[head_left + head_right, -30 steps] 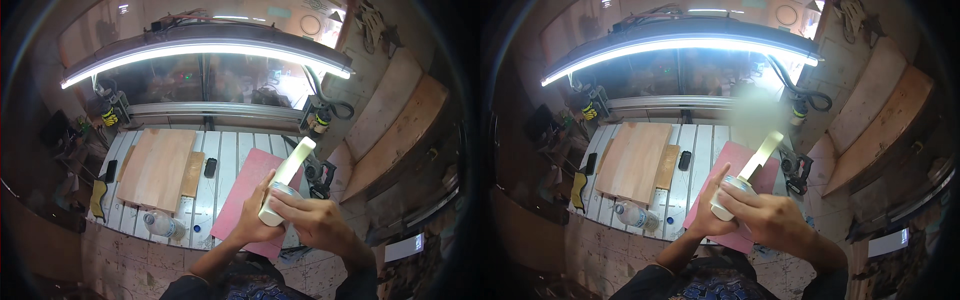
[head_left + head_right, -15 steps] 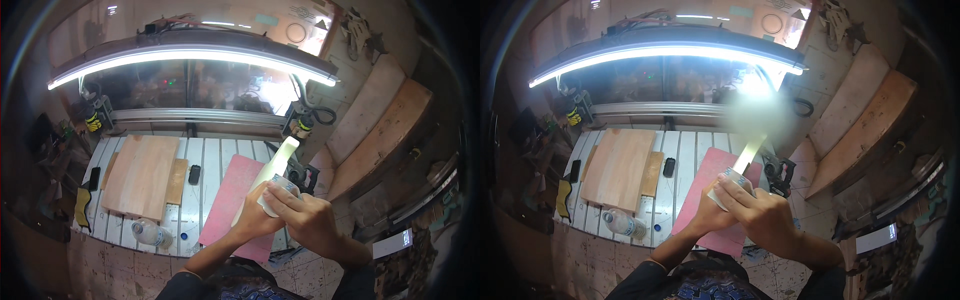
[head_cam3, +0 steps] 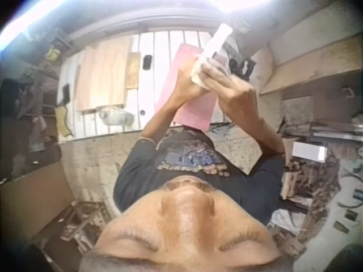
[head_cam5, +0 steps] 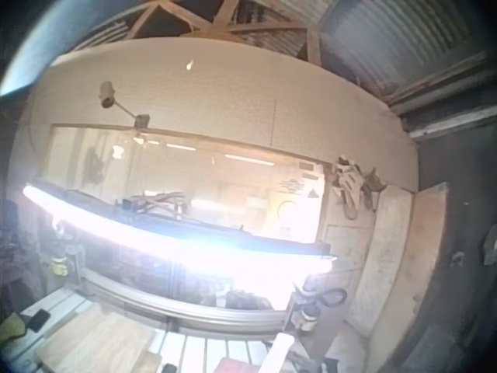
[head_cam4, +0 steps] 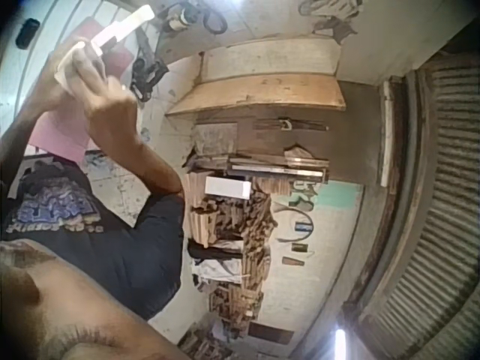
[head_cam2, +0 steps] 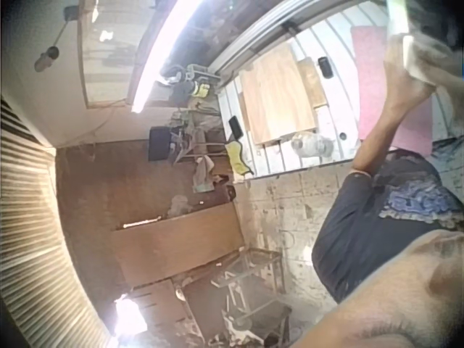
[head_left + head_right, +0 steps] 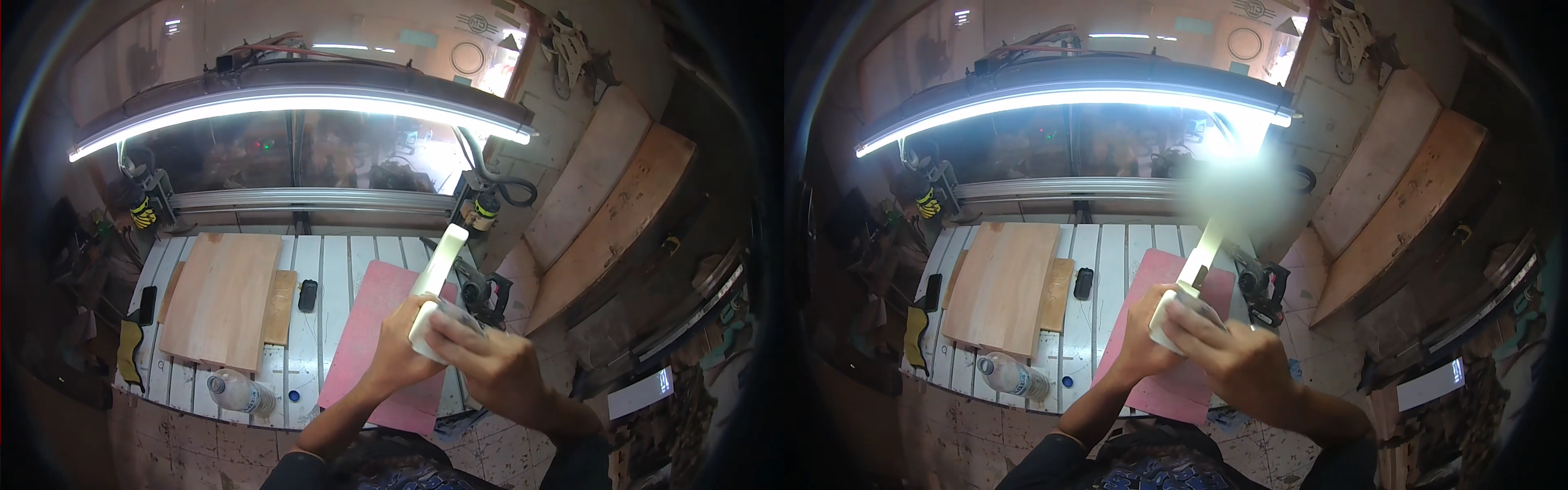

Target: The person sands the surface and edges of a white guitar body using a sanding block by hand.

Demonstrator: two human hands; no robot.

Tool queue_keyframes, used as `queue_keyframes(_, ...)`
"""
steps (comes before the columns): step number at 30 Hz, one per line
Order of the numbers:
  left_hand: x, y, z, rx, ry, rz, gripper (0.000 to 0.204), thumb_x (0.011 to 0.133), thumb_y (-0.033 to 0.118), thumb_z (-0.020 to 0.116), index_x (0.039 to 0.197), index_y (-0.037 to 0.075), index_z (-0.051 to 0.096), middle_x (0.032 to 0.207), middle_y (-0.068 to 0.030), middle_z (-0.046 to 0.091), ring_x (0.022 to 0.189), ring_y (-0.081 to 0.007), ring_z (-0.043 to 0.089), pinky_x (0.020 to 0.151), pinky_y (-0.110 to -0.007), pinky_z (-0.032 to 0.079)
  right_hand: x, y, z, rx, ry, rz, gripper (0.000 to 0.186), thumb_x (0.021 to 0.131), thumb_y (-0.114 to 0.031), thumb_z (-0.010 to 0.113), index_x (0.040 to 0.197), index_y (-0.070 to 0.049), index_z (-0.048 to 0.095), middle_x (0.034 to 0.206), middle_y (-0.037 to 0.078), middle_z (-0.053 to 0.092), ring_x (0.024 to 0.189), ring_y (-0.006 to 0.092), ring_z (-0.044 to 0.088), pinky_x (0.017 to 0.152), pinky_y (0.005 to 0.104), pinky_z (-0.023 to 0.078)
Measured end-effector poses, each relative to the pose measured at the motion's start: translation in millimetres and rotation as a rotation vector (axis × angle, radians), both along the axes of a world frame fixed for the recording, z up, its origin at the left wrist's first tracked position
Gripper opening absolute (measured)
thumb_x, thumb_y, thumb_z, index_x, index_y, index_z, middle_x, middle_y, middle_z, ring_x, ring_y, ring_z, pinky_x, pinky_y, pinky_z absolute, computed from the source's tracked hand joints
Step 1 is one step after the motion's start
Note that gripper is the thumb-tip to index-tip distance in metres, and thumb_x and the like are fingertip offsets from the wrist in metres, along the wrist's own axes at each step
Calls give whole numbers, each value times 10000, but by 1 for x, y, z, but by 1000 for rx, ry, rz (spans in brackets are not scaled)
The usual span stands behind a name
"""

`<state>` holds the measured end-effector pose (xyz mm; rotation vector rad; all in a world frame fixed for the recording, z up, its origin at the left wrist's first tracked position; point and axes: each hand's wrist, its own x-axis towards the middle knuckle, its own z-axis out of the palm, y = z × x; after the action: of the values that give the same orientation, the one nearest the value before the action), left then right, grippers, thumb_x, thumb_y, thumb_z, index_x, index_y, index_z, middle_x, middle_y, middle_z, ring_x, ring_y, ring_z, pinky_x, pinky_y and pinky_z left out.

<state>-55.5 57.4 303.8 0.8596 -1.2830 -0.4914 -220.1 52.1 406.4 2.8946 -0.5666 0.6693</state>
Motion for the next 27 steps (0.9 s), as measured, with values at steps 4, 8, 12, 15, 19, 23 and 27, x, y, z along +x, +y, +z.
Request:
queue_keyframes(4,8,-10,-4,4,-153,-14,593,688,130,801,1227,11,585,1049,-163,683,957,-343,702,842,-418,554,18,-28,2,155,-165,144,452,820,-9,663,1255,-115,722,1328,73,694,828,263,737,727,328,607)
queue_keyframes(8,4,-1,-2,31,-21,-13,979,679,69,777,1533,17,302,1209,-152,630,1117,-261,651,939,-400,517,15,-48,-10,370,-324,287,493,858,25,573,1328,-80,679,1233,133,719,839,221,742,728,318,604)
queue_keyframes(12,7,-1,-9,74,72,5,1234,641,69,782,1627,36,42,1438,-225,439,1326,-333,509,1084,-479,434,3,-71,-25,1470,-230,97,581,847,28,487,1406,-53,624,1042,102,718,752,130,671,695,293,574)
queue_keyframes(15,8,0,-14,23,73,71,1265,627,46,771,1635,26,7,1600,-254,260,1490,-412,324,1201,-579,294,4,-70,-63,1360,-221,68,628,844,8,480,1461,-54,579,928,47,672,715,96,613,651,273,537)
queue_keyframes(19,11,3,-16,-6,43,-9,1245,630,32,747,1637,27,14,1626,-270,232,1526,-433,268,1222,-597,242,3,-64,-57,1554,-368,223,665,837,30,476,1489,-76,559,903,32,669,692,94,593,626,273,510)
queue_keyframes(23,13,10,-17,-32,42,-26,1228,632,24,737,1638,26,33,1642,-284,208,1536,-439,251,1234,-581,227,7,-63,-76,1521,-317,117,705,830,45,469,1520,-87,523,885,29,661,692,92,599,622,272,508)
queue_keyframes(27,18,8,-19,-33,69,-59,1207,639,30,732,1636,16,51,1644,-296,206,1533,-437,259,1234,-556,239,3,-50,-45,1627,-408,293,698,839,43,457,1527,-64,507,956,36,668,700,91,591,632,268,509)
